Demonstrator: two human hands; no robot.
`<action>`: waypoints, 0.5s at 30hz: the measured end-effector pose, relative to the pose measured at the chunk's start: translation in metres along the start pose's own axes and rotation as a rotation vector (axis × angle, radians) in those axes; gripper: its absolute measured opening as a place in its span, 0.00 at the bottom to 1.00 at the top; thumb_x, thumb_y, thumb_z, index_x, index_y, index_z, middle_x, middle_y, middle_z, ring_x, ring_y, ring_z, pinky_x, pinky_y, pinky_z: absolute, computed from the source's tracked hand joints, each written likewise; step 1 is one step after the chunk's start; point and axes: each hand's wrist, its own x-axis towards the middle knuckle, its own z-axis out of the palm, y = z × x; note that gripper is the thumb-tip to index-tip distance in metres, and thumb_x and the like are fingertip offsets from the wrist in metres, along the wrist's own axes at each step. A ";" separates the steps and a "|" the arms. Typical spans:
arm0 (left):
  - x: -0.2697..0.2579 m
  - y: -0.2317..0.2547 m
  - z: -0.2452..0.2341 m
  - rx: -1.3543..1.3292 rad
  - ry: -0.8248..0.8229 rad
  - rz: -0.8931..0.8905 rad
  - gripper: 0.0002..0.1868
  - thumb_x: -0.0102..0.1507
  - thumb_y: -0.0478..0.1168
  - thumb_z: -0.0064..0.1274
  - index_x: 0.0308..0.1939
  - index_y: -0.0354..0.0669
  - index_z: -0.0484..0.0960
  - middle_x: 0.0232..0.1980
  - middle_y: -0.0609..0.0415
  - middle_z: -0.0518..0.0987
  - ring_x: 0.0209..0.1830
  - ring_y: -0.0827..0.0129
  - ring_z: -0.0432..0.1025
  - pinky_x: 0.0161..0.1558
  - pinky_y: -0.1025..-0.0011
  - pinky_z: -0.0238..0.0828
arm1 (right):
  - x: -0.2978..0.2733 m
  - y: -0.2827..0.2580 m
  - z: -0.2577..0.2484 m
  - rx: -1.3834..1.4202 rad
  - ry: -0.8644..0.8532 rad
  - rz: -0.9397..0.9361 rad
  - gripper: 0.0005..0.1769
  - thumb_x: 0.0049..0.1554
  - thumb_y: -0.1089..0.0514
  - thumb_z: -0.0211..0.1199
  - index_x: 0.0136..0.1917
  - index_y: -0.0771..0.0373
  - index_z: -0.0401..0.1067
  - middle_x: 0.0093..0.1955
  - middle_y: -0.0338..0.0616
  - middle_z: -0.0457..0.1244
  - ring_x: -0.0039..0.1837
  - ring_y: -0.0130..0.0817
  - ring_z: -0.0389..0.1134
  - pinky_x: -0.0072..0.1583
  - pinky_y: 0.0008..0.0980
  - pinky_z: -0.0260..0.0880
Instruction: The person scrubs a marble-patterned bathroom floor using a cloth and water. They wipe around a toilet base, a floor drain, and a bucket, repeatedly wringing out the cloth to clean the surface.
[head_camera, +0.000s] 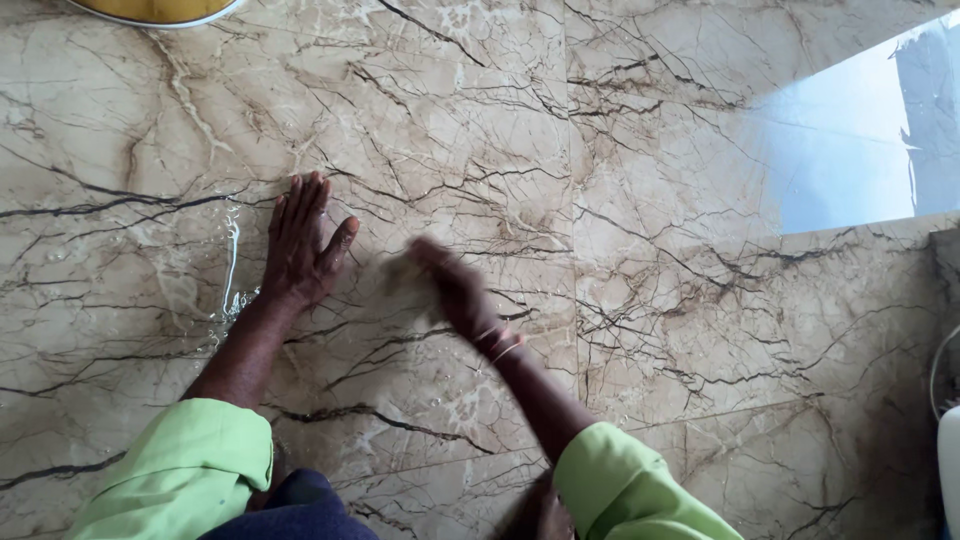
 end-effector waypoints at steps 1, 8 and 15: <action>-0.001 0.001 -0.001 0.020 0.003 0.000 0.47 0.71 0.68 0.31 0.80 0.34 0.51 0.84 0.40 0.48 0.86 0.52 0.37 0.80 0.52 0.27 | 0.027 -0.001 -0.037 -0.154 0.072 -0.624 0.22 0.67 0.70 0.50 0.74 0.69 0.65 0.74 0.52 0.63 0.74 0.38 0.65 0.74 0.38 0.67; -0.005 0.012 -0.003 0.178 0.001 0.042 0.53 0.67 0.74 0.34 0.80 0.34 0.51 0.85 0.38 0.44 0.86 0.51 0.35 0.79 0.51 0.25 | 0.075 0.001 -0.229 -0.720 0.602 -0.515 0.24 0.63 0.63 0.54 0.72 0.64 0.69 0.73 0.53 0.65 0.73 0.45 0.66 0.73 0.37 0.64; -0.002 0.009 0.001 0.215 -0.042 0.051 0.55 0.66 0.74 0.35 0.80 0.32 0.48 0.85 0.38 0.42 0.85 0.48 0.32 0.78 0.49 0.22 | 0.124 -0.006 -0.056 -0.731 0.308 -0.848 0.22 0.63 0.64 0.64 0.70 0.63 0.69 0.72 0.52 0.64 0.75 0.50 0.64 0.75 0.42 0.63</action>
